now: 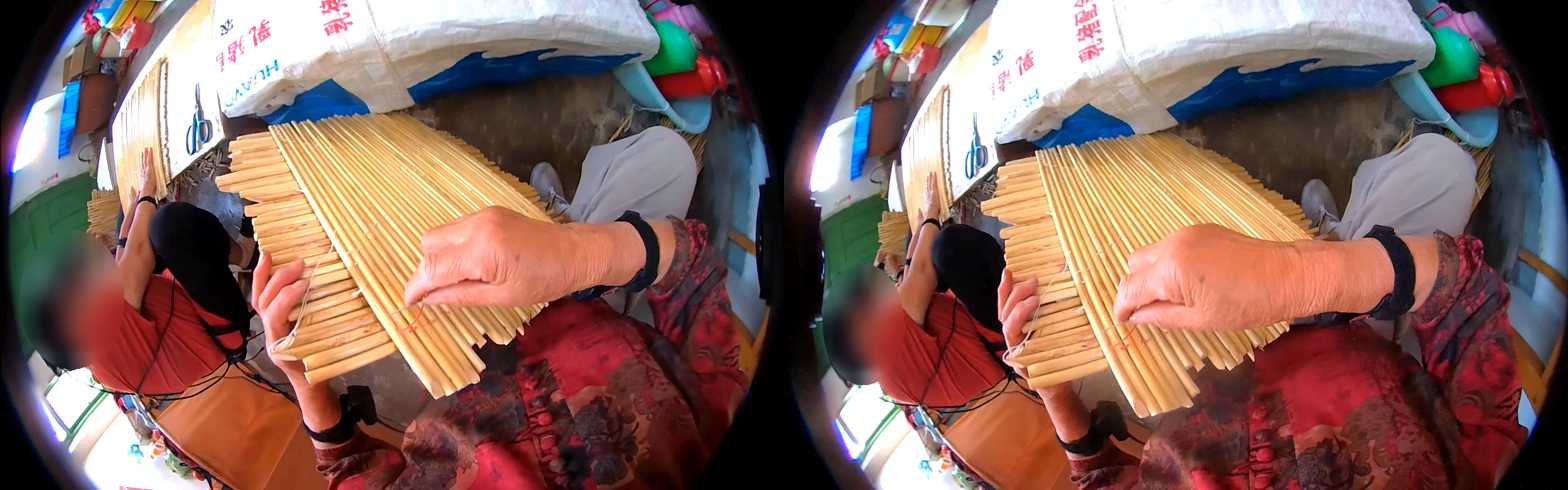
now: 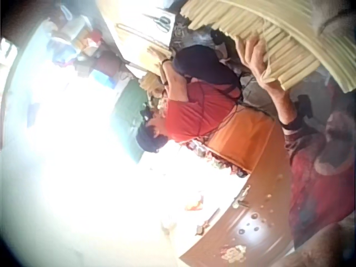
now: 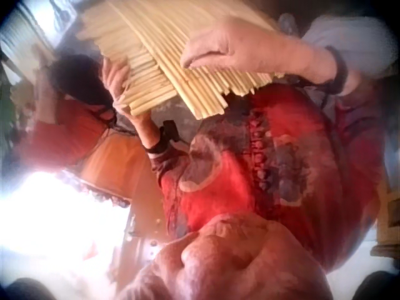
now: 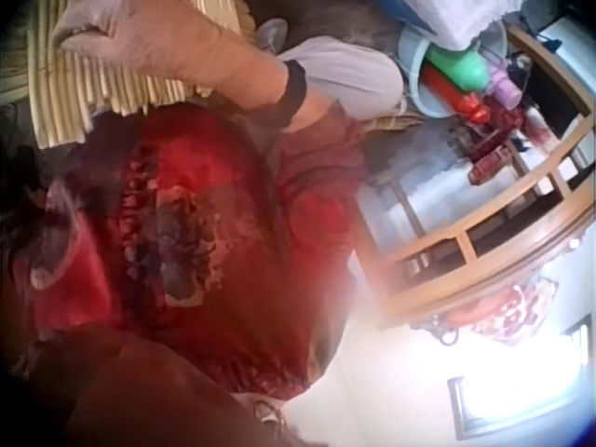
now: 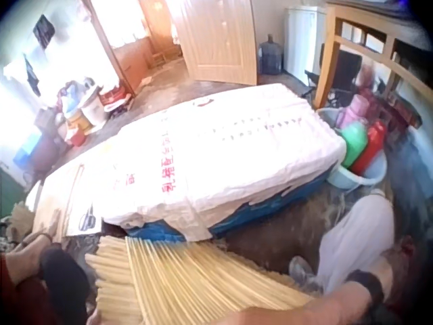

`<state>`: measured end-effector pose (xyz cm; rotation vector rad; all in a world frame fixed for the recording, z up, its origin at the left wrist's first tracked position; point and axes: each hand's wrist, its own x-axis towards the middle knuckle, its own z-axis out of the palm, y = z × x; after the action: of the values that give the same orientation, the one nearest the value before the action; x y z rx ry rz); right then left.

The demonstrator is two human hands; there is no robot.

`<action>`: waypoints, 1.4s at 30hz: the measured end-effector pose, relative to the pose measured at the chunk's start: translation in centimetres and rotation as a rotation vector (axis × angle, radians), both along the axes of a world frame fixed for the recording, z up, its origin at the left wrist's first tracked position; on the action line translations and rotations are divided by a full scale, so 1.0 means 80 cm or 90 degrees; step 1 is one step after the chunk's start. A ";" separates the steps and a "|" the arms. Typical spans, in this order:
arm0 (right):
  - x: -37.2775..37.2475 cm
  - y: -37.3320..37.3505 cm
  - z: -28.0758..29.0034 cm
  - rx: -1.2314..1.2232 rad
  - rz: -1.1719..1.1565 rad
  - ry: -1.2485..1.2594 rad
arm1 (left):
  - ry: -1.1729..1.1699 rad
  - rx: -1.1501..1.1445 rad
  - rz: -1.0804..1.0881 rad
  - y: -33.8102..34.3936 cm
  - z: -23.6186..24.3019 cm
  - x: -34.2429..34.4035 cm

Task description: The person weaves thin bamboo strips together using a red string and needle, repeatedly threading the string through pre-drilled holes to bind the strips into a flat mat. The person adjusts the alignment of the strips and pulls the string tight to secure the weave.

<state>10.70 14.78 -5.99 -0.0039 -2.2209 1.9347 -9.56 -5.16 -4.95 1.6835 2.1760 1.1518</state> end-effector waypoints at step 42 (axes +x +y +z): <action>0.001 0.014 -0.001 0.041 0.103 0.001 | 0.156 0.021 0.075 0.005 -0.025 0.012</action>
<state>10.82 15.92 -6.05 0.1931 -2.3472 1.9403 -8.60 -4.76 -6.97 1.8177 2.4424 1.0632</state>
